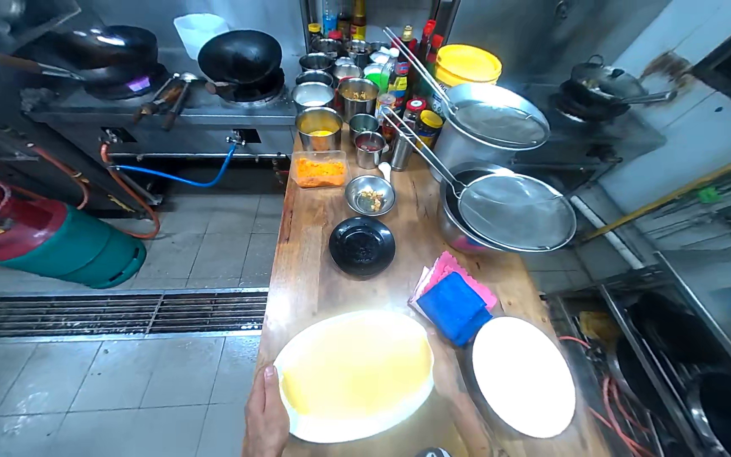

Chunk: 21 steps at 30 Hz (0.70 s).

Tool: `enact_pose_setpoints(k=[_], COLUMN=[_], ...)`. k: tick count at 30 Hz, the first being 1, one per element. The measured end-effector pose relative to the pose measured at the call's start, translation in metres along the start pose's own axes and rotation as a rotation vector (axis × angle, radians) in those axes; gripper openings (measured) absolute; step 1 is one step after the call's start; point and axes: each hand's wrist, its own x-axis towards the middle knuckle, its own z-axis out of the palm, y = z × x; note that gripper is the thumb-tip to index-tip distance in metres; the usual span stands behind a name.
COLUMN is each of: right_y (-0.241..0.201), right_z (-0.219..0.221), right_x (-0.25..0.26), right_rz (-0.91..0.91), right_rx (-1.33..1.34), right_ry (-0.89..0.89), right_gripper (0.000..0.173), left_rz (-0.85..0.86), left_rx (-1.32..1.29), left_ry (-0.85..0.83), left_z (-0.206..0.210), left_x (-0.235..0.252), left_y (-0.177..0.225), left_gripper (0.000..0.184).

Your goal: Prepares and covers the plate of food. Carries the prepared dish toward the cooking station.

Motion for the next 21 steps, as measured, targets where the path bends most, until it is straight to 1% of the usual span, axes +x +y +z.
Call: enact_pose_setpoints(k=[3,6,10,13,18,21], right_y=[-0.011,-0.017,-0.029,-0.044,-0.055,-0.062], right_z=[-0.004,-0.008,-0.016,-0.023,-0.042,-0.054], right_x=[-0.003,-0.007,-0.017,-0.032,-0.057,-0.076], right_rz=[0.0,-0.04,0.002,0.02,0.045,0.042], right_rx=[0.019,0.036,0.061,0.156,0.222,0.244], right_ry=[0.021,0.03,0.049,0.071,0.134,0.215], right_gripper=[0.047,0.044,0.05,0.046,0.051,0.05], left_rz=[-0.009,0.005,0.039,0.056,0.069,0.103], left_rx=[-0.04,-0.068,-0.096,-0.12,-0.143,-0.125], left_ry=[-0.021,-0.021,-0.038,-0.07,-0.145,-0.21], left_z=[-0.004,-0.008,-0.012,-0.016,-0.019,-0.02], left_x=[0.002,0.004,0.005,0.003,-0.004,-0.012], left_y=[0.015,0.028,0.042,0.05,0.07,0.082], left_gripper=[0.046,0.045,0.044,0.043,0.043,0.044])
